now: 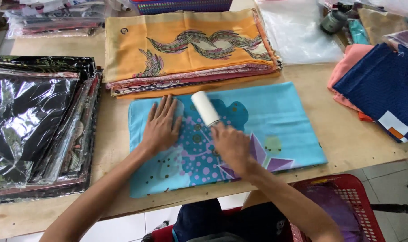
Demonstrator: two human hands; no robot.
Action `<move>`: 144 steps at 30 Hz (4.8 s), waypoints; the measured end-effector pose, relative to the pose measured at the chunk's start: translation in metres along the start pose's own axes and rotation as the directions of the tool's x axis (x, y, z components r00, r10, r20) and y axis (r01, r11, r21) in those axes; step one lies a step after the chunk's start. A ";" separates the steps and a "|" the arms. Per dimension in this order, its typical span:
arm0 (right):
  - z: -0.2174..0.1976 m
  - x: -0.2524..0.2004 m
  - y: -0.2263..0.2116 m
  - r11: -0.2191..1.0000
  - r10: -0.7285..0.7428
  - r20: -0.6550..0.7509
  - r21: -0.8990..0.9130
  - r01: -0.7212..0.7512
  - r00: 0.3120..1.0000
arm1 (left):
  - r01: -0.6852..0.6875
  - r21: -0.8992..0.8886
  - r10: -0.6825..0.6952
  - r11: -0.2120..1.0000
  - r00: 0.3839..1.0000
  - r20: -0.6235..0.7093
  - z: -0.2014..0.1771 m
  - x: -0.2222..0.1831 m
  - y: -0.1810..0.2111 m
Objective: Using a lint roller to remove debris from a piece of patterned fabric on a work table.
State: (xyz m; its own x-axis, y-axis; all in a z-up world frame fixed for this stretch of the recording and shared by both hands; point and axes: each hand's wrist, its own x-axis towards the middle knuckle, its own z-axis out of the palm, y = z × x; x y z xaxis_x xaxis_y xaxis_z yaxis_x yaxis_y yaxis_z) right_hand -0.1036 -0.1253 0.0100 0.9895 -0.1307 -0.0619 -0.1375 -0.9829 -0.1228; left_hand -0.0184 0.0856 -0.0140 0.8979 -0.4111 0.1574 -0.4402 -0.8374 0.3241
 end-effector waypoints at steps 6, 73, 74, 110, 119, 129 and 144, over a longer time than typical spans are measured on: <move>-0.032 0.015 0.079 0.949 0.311 0.049 0.030 -0.313 0.949 | 0.025 0.026 -0.027 0.999 0.996 0.080 -0.007 0.001 0.005; -0.023 0.050 0.048 0.961 0.278 0.075 -0.026 -0.277 0.958 | 0.176 -0.501 -0.258 0.847 0.961 -0.098 -0.033 -0.006 -0.031; -0.020 0.051 0.075 0.945 0.324 0.000 -0.054 -0.324 0.946 | 0.180 -0.482 -0.254 0.858 0.963 -0.093 -0.032 -0.006 -0.031; -0.039 0.024 0.056 0.949 0.312 0.112 0.013 -0.316 0.943 | 0.121 -0.583 -0.242 0.803 0.961 -0.133 -0.040 -0.008 -0.029; -0.006 0.032 0.232 0.819 0.536 -0.220 -0.101 -0.565 0.815 | 0.107 -0.563 -0.240 0.820 0.956 -0.167 -0.030 -0.007 -0.035; -0.049 -0.034 -0.044 0.985 0.162 -0.010 0.070 -0.160 0.987 | 0.062 -0.673 -0.268 0.737 0.941 -0.206 -0.039 -0.005 -0.030; -0.021 -0.035 -0.022 0.980 0.198 0.212 -0.019 -0.199 0.957 | -0.373 -0.151 0.339 0.916 0.917 -0.208 -0.025 -0.026 0.004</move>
State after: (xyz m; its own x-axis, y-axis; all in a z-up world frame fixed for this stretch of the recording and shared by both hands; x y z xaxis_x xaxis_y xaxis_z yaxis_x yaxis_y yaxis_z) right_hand -0.1339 -0.1022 0.0358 0.9103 -0.2921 -0.2935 -0.3303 -0.9396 -0.0894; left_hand -0.0437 0.1020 0.0067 0.6749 -0.5860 0.4484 -0.7373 -0.5589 0.3794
